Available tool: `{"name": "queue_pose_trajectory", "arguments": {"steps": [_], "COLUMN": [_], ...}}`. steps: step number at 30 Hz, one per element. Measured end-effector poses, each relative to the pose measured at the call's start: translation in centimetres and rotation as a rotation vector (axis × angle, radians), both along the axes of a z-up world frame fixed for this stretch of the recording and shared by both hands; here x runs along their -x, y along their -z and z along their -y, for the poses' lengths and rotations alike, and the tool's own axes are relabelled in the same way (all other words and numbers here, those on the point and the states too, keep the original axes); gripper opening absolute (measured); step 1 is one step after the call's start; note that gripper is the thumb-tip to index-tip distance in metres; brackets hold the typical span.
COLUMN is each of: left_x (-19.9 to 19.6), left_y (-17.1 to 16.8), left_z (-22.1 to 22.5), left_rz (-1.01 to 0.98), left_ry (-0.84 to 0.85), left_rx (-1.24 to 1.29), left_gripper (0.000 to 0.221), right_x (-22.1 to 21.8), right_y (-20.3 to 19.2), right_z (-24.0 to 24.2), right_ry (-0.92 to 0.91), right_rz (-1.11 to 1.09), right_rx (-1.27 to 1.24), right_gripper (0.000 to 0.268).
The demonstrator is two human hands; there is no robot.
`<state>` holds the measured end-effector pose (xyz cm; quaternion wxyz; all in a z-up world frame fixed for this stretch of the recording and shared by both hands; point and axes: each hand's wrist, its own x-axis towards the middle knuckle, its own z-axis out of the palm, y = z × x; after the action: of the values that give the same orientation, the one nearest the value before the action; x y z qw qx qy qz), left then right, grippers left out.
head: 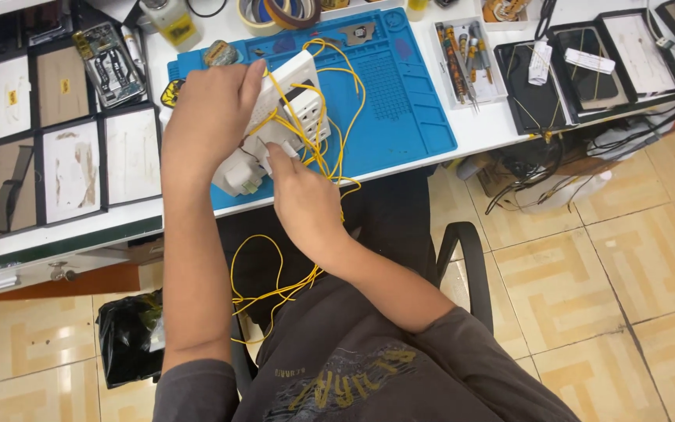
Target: Connect wires to a breadboard and test a small electronic device
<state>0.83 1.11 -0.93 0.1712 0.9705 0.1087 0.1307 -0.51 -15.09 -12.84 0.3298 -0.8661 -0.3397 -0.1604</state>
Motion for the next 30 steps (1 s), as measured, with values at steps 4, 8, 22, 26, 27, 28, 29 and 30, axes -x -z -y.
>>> {"name": "queue_pose_trajectory", "arguments": {"steps": [4, 8, 22, 26, 27, 28, 29, 30], "left_x": [-0.4, -0.5, -1.2, -1.4, -1.3, -1.2, -1.0, -1.0], "left_y": [0.8, 1.5, 2.4, 2.2, 1.9, 1.7, 1.6, 1.6], "left_z": [-0.7, -1.3, -1.8, -1.8, -1.6, -1.4, -1.1, -1.1], "left_rz": [-0.002, 0.118, 0.097, 0.081, 0.086, 0.067, 0.042, 0.042], "left_ry": [0.008, 0.098, 0.083, 0.082, 0.080, 0.065, 0.053, 0.052], "left_rx": [-0.037, -0.123, -0.128, -0.109, -0.111, -0.076, -0.039, -0.038], "left_gripper": [0.071, 0.064, 0.064, 0.065, 0.065, 0.064, 0.064, 0.064], "right_x": [0.1, -1.0, -1.0, -1.5, -1.6, -1.8, -1.8, -1.6], "right_y": [-1.4, -2.1, -1.3, -4.7, -4.8, -4.8, -4.8, -3.7], "right_z": [-0.7, -0.7, -1.1, 0.2, 0.4, 0.5, 0.7, 0.2], "right_ry": [-0.032, -0.129, -0.109, -0.226, -0.229, -0.222, -0.213, -0.213], "right_rz": [-0.216, -0.335, -0.226, -0.609, -0.605, -0.577, -0.553, -0.554], "right_rx": [0.116, -0.075, 0.044, -0.214, -0.214, -0.176, -0.137, -0.136], "right_gripper": [0.038, 0.026, 0.017, 0.037, 0.037, 0.036, 0.035, 0.035]}}
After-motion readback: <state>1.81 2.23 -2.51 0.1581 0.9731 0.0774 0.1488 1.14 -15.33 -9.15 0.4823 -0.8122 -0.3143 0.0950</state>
